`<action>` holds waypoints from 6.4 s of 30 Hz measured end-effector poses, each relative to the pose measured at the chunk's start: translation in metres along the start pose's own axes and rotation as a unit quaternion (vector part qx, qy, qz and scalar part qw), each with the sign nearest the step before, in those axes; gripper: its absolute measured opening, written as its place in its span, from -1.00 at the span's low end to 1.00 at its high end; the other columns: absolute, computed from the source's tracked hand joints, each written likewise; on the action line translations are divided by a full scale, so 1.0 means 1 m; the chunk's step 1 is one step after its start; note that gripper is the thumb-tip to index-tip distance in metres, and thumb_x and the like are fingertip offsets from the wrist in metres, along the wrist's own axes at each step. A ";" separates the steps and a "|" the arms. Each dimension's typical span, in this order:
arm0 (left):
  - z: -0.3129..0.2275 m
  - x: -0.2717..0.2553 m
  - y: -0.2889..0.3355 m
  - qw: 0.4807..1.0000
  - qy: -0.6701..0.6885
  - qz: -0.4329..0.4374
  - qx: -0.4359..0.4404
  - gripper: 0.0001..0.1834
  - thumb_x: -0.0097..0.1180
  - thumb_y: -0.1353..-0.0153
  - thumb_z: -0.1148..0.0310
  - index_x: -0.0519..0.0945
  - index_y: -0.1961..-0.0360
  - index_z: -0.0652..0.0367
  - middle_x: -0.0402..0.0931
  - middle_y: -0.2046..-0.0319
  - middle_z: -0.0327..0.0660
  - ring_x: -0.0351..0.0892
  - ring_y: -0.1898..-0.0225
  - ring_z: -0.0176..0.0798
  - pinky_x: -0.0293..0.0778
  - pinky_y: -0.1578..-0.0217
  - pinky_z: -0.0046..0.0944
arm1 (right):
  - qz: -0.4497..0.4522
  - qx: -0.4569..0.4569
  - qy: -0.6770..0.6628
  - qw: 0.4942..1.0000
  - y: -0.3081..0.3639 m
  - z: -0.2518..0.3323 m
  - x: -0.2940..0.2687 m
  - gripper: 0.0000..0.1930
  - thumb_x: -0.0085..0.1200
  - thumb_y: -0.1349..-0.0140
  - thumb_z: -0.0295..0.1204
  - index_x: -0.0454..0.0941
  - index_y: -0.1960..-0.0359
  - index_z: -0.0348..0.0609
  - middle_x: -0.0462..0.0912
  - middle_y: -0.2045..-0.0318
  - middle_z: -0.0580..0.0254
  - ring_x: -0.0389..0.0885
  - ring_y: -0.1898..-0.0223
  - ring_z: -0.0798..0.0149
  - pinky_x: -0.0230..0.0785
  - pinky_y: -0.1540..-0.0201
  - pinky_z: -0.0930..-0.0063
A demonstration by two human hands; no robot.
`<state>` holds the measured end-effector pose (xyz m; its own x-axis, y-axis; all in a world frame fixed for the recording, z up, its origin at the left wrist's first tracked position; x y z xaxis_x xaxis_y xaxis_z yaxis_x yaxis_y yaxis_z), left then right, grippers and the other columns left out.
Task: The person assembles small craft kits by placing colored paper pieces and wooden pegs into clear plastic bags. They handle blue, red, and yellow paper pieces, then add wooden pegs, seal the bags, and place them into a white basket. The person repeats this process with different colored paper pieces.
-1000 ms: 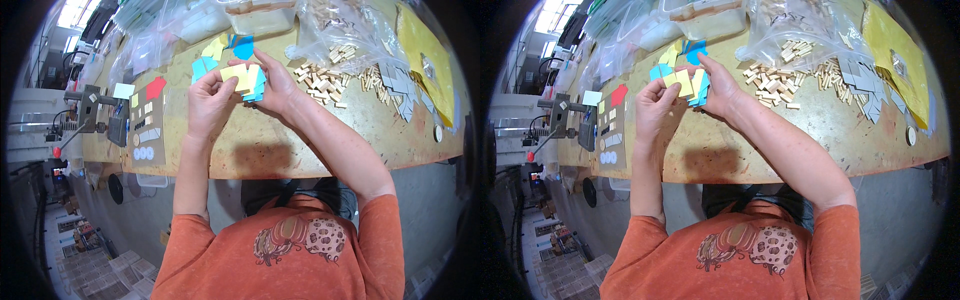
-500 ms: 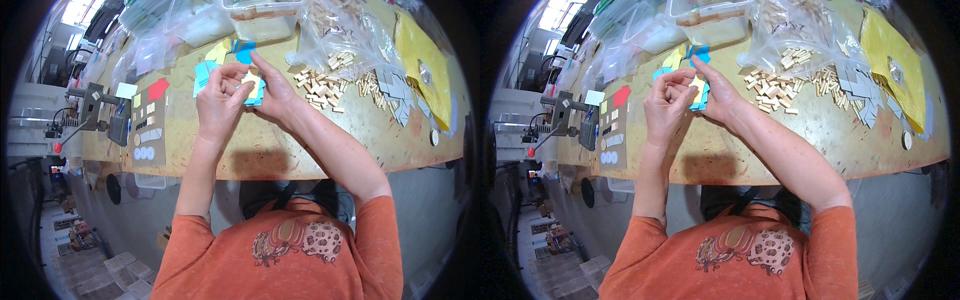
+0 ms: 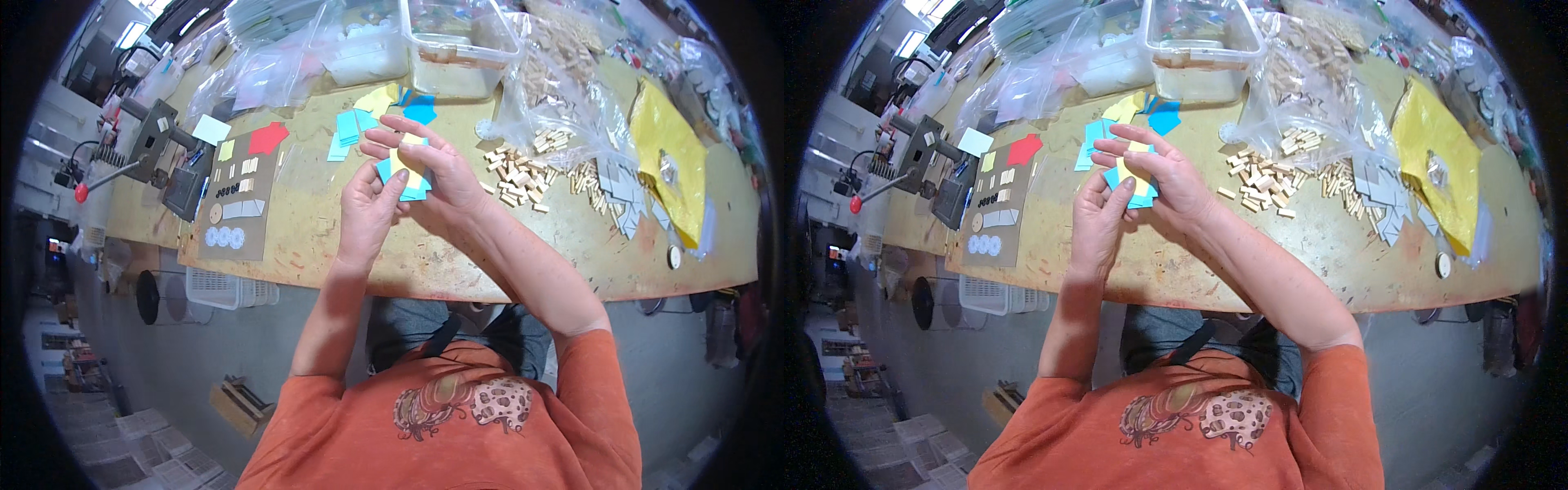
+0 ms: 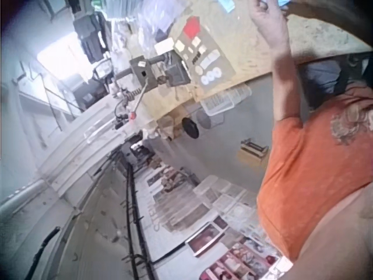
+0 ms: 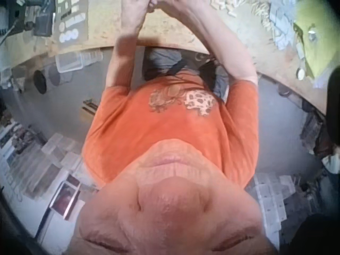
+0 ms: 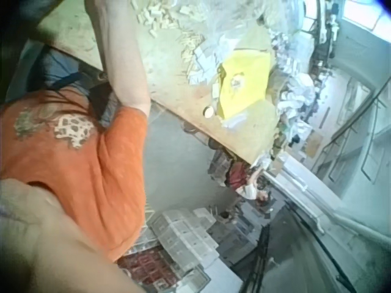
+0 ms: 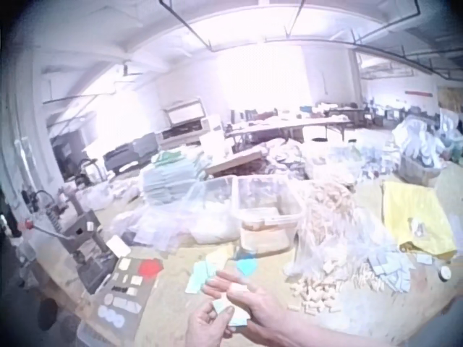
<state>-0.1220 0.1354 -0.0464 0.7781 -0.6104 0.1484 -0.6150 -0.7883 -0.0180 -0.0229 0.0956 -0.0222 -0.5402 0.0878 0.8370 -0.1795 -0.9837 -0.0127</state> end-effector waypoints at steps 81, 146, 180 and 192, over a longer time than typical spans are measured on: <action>-0.035 0.369 0.008 0.760 -0.338 0.435 0.345 -0.85 0.14 -0.24 0.43 0.68 0.25 0.24 0.65 0.34 -0.09 0.63 0.32 -0.21 0.50 0.27 -0.28 | -0.388 -0.361 0.385 0.756 0.319 0.194 -0.180 -0.92 0.15 -0.25 -0.57 0.65 0.24 -0.26 0.61 0.44 0.36 0.59 0.49 0.55 0.45 0.45 0.67; -0.020 0.105 0.025 0.928 -0.047 0.368 -0.026 -0.93 0.17 -0.22 0.47 0.53 0.32 0.21 0.46 0.40 -0.44 0.37 0.36 -0.62 0.35 0.35 -0.54 | 0.098 -0.111 0.865 0.480 0.179 0.086 0.042 -0.90 0.11 -0.11 -0.55 0.49 0.32 -0.25 0.49 0.26 0.11 0.60 0.34 -0.01 0.49 0.31 0.20; -0.057 0.088 0.048 0.854 -0.260 0.264 0.364 -0.88 0.27 -0.06 0.55 0.55 0.39 0.21 0.47 0.45 -0.17 0.49 0.43 -0.18 0.44 0.39 -0.28 | -0.094 0.033 0.718 0.689 0.139 0.134 0.026 -0.87 0.16 -0.24 -0.47 0.63 0.24 -0.28 0.67 0.49 0.32 0.47 0.55 0.56 0.38 0.53 0.61; -0.044 0.084 0.041 0.851 -0.272 0.244 0.378 -0.85 0.33 -0.04 0.50 0.57 0.40 0.24 0.57 0.38 -0.13 0.60 0.35 -0.14 0.52 0.30 -0.26 | -0.073 -0.020 0.782 0.619 0.141 0.131 0.033 -0.84 0.17 -0.19 -0.53 0.64 0.19 -0.24 0.69 0.47 0.21 0.63 0.45 0.45 0.48 0.38 0.53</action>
<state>-0.0873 0.0549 0.0091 0.5246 -0.6629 -0.5342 -0.7837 -0.1308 -0.6072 0.0414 -0.0606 0.0755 -0.6460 0.2514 -0.7208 -0.3237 -0.9453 -0.0396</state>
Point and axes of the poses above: each hand's wrist, its own y-axis away from the middle knuckle, its own x-axis out of the palm, z = x × y, the point moved 6 cm from there along -y, towards the middle knuckle
